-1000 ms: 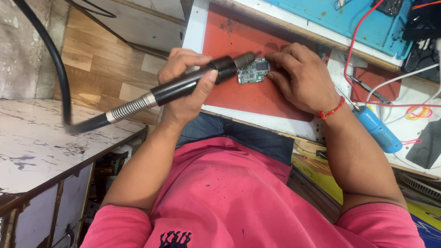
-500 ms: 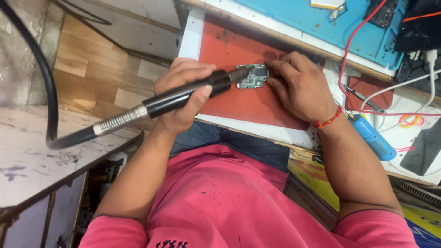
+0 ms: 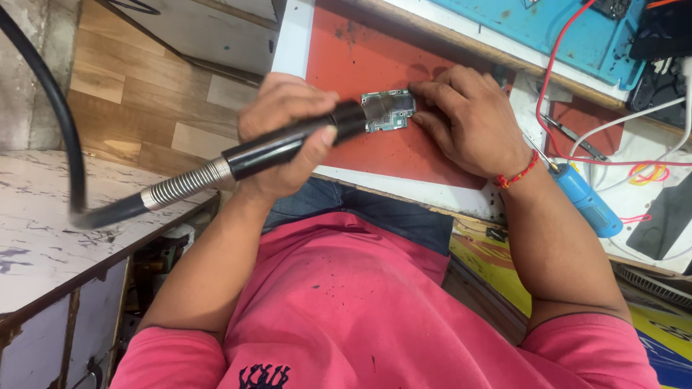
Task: The person uses a hot air gun to heat a small circuit board placed on a red mat. They hold the board steady with one hand while directing the hot air with the other, then set the tool down and continue to handle the board.
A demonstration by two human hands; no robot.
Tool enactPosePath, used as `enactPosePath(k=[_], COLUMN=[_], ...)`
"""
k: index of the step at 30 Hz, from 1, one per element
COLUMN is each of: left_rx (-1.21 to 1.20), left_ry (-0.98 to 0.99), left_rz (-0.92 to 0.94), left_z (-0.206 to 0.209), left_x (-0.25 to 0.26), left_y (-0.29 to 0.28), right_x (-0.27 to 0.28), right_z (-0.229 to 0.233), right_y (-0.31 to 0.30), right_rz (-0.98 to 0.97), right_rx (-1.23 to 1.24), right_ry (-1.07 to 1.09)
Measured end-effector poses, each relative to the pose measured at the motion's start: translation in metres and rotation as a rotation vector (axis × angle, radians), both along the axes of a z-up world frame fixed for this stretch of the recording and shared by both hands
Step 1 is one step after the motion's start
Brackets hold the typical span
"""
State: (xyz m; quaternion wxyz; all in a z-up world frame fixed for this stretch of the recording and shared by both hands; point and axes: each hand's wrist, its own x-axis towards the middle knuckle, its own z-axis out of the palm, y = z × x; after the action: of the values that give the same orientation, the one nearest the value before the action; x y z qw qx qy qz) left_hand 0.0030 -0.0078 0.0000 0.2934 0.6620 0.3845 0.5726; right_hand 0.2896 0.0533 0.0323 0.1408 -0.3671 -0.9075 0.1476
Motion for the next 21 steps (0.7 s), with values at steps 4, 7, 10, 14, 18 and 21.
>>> enactPosePath(k=[4,7,10,14,18,21], left_rx=[-0.041,-0.021,-0.006,-0.025,-0.023,-0.04], left_ry=[0.028,0.023,0.052,0.024,0.006,-0.031], left_rz=[0.007,-0.022,-0.062,-0.044,-0.029,0.034], left_z=[0.0014,0.0026,0.0032,0.0026,0.0019,0.0018], left_x=[-0.0016,-0.001,-0.0003,0.0001,-0.0007,-0.0014], left_y=[-0.0003,0.0018,0.0024,0.0015,0.0013,-0.0006], right_x=[0.0005,0.0007,0.0006,-0.0005,-0.0016,-0.0031], right_z=[-0.0007,-0.0013,-0.0015,-0.0015,0.0004,0.0032], right_y=[0.0007,-0.0002,-0.0009,-0.0015,-0.0009,0.0004], right_rz=[0.012,0.01,0.013,0.014,-0.02,-0.047], right_rx=[0.005,0.004,0.025,0.014,0.008,0.006], right_ry=[0.006,0.008,0.001,0.008,0.008,0.01])
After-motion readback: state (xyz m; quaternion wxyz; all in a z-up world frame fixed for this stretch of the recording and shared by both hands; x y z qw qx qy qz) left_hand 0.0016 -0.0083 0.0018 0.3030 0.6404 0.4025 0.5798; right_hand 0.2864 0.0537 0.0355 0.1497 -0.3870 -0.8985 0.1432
